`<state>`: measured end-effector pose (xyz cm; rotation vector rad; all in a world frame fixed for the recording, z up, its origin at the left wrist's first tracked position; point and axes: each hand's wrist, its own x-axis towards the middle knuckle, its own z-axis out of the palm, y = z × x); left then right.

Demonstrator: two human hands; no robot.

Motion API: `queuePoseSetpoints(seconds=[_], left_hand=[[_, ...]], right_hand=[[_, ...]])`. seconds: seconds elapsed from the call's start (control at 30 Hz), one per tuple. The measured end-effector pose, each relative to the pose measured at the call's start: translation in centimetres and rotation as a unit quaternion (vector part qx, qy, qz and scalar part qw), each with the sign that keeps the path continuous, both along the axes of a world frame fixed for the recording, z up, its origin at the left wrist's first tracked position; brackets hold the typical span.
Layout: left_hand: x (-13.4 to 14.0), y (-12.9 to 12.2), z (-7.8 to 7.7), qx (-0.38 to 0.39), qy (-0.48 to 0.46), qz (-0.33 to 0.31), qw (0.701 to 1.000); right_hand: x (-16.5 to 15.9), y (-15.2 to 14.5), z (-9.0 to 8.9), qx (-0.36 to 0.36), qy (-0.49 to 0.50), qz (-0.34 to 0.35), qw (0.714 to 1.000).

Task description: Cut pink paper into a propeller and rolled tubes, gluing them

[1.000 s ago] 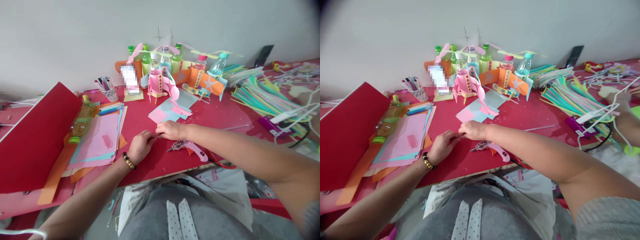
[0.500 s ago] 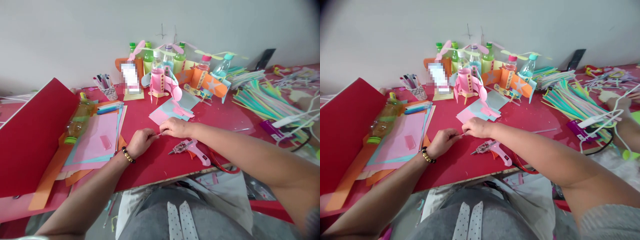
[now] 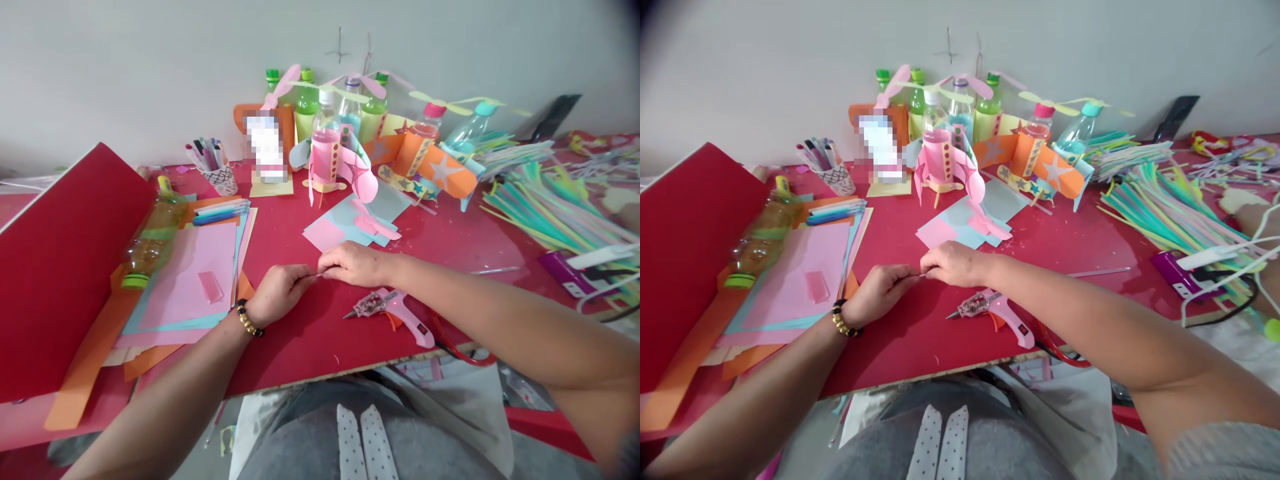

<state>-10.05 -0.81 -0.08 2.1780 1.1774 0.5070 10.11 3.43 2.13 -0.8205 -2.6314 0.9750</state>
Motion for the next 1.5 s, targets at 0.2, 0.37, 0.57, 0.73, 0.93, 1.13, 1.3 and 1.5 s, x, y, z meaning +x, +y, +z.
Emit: queuePoseSetpoints(seconds=[0.2, 0.37, 0.57, 0.73, 0.93, 1.13, 1.3, 1.5], left_hand=[[-0.2, 0.1, 0.1, -0.015, -0.013, 0.005, 1.000], [-0.2, 0.1, 0.1, -0.054, -0.034, 0.007, 0.998], [-0.3, -0.1, 0.2, -0.070, -0.050, 0.013, 0.996], [-0.3, -0.3, 0.4, -0.072, -0.052, 0.009, 0.996], [-0.3, -0.4, 0.3, -0.080, -0.059, 0.011, 0.995], [-0.4, -0.4, 0.4, -0.083, -0.071, -0.004, 0.994], [-0.1, -0.4, 0.0, -0.089, -0.074, -0.012, 0.993], [-0.1, -0.4, 0.1, -0.091, -0.067, -0.009, 0.994]], right_hand=[[0.6, 0.3, 0.4, -0.034, 0.004, -0.010, 0.999], [0.7, 0.2, 0.6, -0.047, 0.001, -0.020, 0.999], [0.6, -0.1, 0.9, -0.033, -0.009, -0.028, 0.999], [0.6, -0.6, 1.3, -0.023, -0.022, -0.052, 0.998], [0.9, -1.3, 1.7, -0.024, -0.032, -0.069, 0.997], [1.7, -2.0, 1.9, -0.042, -0.037, -0.102, 0.993], [2.0, -2.7, 1.6, -0.053, -0.053, -0.133, 0.988], [2.1, -3.0, 1.6, -0.069, -0.056, -0.156, 0.984]])
